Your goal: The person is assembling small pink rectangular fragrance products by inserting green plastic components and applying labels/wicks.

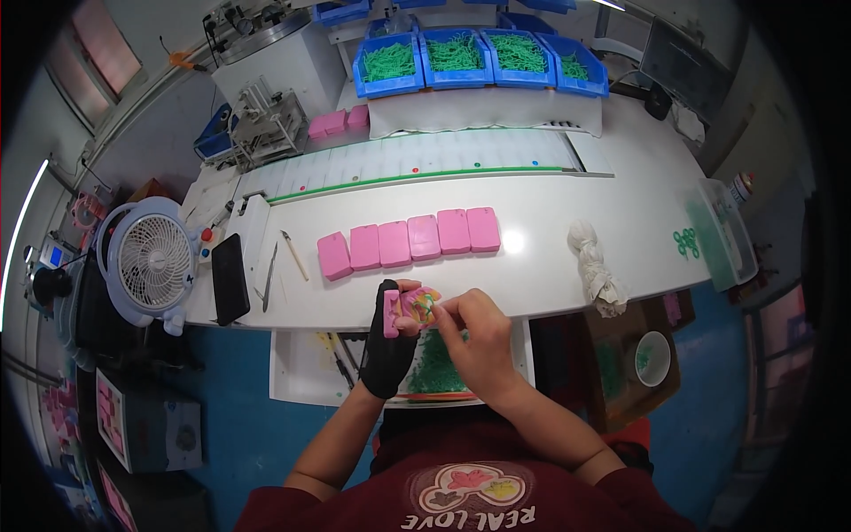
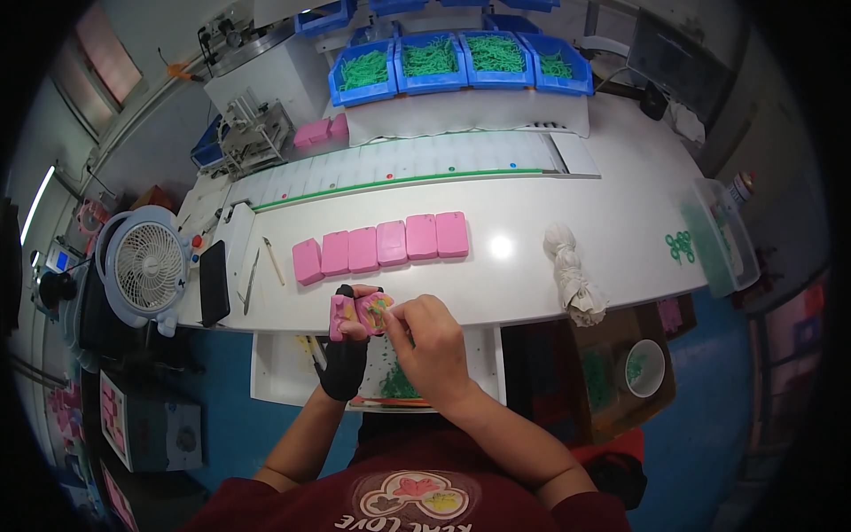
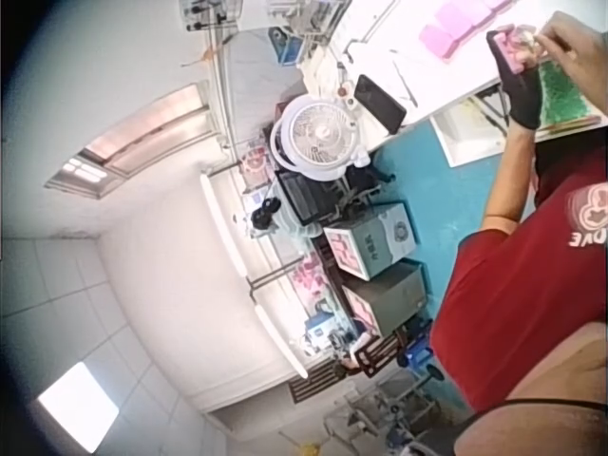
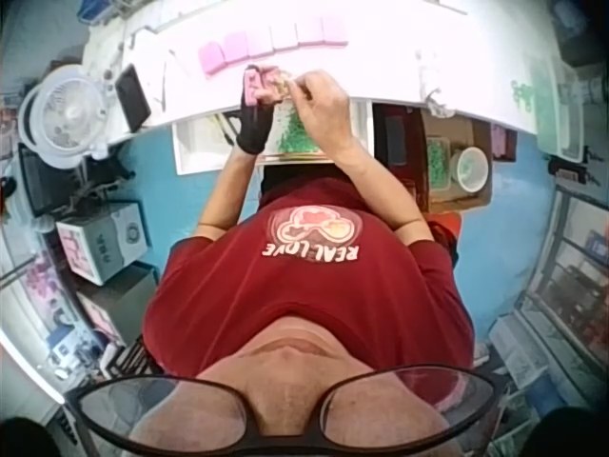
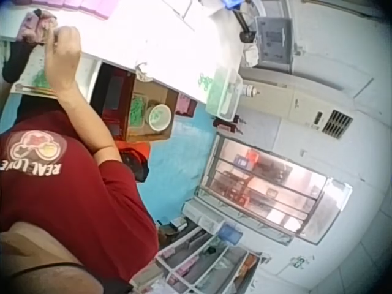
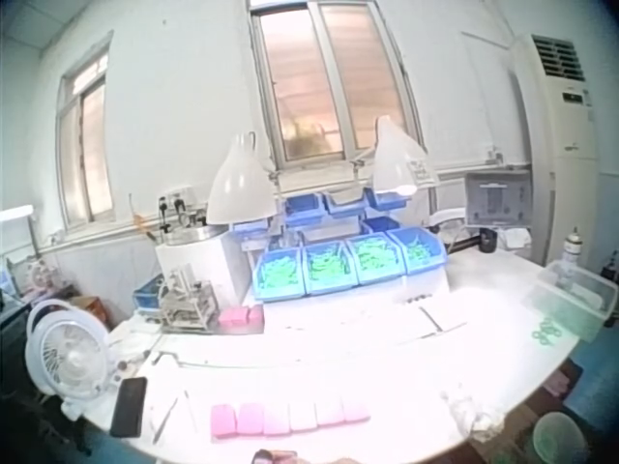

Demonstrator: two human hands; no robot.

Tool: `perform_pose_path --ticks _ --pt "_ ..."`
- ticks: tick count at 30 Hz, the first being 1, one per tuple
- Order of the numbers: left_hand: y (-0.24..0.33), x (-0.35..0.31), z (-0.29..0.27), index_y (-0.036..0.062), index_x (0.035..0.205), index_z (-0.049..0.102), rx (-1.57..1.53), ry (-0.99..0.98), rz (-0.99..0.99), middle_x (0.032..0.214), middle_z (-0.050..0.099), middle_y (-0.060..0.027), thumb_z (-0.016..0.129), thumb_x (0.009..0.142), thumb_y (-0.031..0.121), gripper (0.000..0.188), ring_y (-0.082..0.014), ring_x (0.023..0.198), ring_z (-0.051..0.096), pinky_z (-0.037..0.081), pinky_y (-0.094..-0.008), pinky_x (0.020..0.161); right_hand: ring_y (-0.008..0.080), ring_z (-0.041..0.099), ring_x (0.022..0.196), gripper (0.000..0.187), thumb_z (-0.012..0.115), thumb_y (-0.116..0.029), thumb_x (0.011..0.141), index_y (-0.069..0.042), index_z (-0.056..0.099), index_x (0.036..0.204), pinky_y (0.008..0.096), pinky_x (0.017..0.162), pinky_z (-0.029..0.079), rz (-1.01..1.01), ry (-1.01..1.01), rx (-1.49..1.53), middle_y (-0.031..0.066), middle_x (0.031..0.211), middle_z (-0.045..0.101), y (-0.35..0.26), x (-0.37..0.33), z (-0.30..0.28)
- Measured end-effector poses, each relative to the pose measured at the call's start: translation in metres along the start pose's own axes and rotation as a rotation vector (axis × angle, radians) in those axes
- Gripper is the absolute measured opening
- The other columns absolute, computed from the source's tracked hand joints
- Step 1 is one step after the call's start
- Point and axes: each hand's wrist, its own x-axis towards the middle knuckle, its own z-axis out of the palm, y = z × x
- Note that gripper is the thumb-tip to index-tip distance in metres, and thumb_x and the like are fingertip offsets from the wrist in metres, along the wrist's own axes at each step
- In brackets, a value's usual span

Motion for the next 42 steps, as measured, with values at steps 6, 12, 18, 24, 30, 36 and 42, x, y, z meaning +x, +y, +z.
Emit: perform_pose_path --ticks 6,12,18,24,30,36,42 --pt "-0.007 0.003 -0.004 0.0022 0.120 0.043 -0.151 0.015 0.019 0.108 0.059 -0.0115 0.063 0.088 0.052 0.063 -0.0175 0.098 0.059 0.050 -0.0307 0.083 0.0146 0.053 0.059 0.016 0.065 -0.011 0.091 0.000 0.059 0.080 0.0292 0.056 0.043 0.117 0.069 0.152 0.0055 0.071 0.056 -0.004 0.005 -0.003" --pt "-0.009 0.008 -0.022 0.0038 0.107 0.050 0.237 0.176 -0.053 0.108 0.060 -0.0122 0.083 0.069 0.010 0.051 -0.0211 0.099 0.062 0.052 -0.0329 0.086 0.0018 0.047 0.062 0.023 0.063 -0.021 0.095 -0.002 0.062 0.083 0.0189 0.056 0.037 0.481 0.066 0.573 -0.0031 0.069 0.056 0.024 0.005 -0.012" --pt "-0.012 0.013 -0.012 0.0052 0.093 0.046 0.627 0.319 0.209 0.095 0.053 -0.0089 0.091 0.059 0.029 0.062 -0.0219 0.087 0.055 0.048 -0.0350 0.077 0.0018 0.048 0.062 0.023 0.063 -0.022 0.095 -0.002 0.062 0.083 0.0185 0.055 0.037 0.522 0.088 0.581 -0.0035 0.069 0.056 0.031 0.001 -0.020" --pt "-0.009 0.012 -0.005 0.0025 0.104 0.049 1.047 0.179 0.450 0.101 0.052 -0.0124 0.090 0.054 0.046 0.078 -0.0290 0.096 0.054 0.047 -0.0376 0.084 0.0025 0.049 0.061 0.021 0.063 -0.021 0.095 -0.001 0.065 0.087 0.0204 0.055 0.039 0.514 0.097 0.571 -0.0029 0.068 0.057 0.035 -0.008 -0.019" --pt "0.032 0.006 -0.001 0.0015 0.121 0.054 0.634 -0.076 0.383 0.121 0.056 -0.0159 0.083 0.069 0.041 0.071 -0.0308 0.114 0.055 0.045 -0.0386 0.096 0.0153 0.055 0.061 0.011 0.063 -0.011 0.091 0.000 0.066 0.088 0.0279 0.057 0.043 0.175 -0.035 0.138 0.0071 0.072 0.059 0.010 -0.015 -0.031" --pt "0.035 -0.003 0.001 0.0044 0.093 0.068 0.459 -0.163 0.215 0.107 0.065 -0.0109 0.075 0.074 0.005 0.020 -0.0240 0.101 0.063 0.050 -0.0341 0.086 0.0295 0.060 0.071 0.007 0.068 -0.005 0.084 -0.002 0.064 0.088 0.0385 0.062 0.047 -0.065 -0.043 -0.082 0.0118 0.078 0.059 0.000 -0.020 -0.030" --pt "0.029 -0.006 -0.001 0.0061 0.093 0.069 0.452 -0.151 0.202 0.107 0.065 -0.0089 0.072 0.075 0.001 0.020 -0.0240 0.100 0.064 0.051 -0.0338 0.085 0.0297 0.060 0.072 0.008 0.069 -0.004 0.082 -0.001 0.063 0.088 0.0389 0.063 0.047 -0.066 -0.065 -0.081 0.0120 0.079 0.059 0.003 -0.022 -0.029"
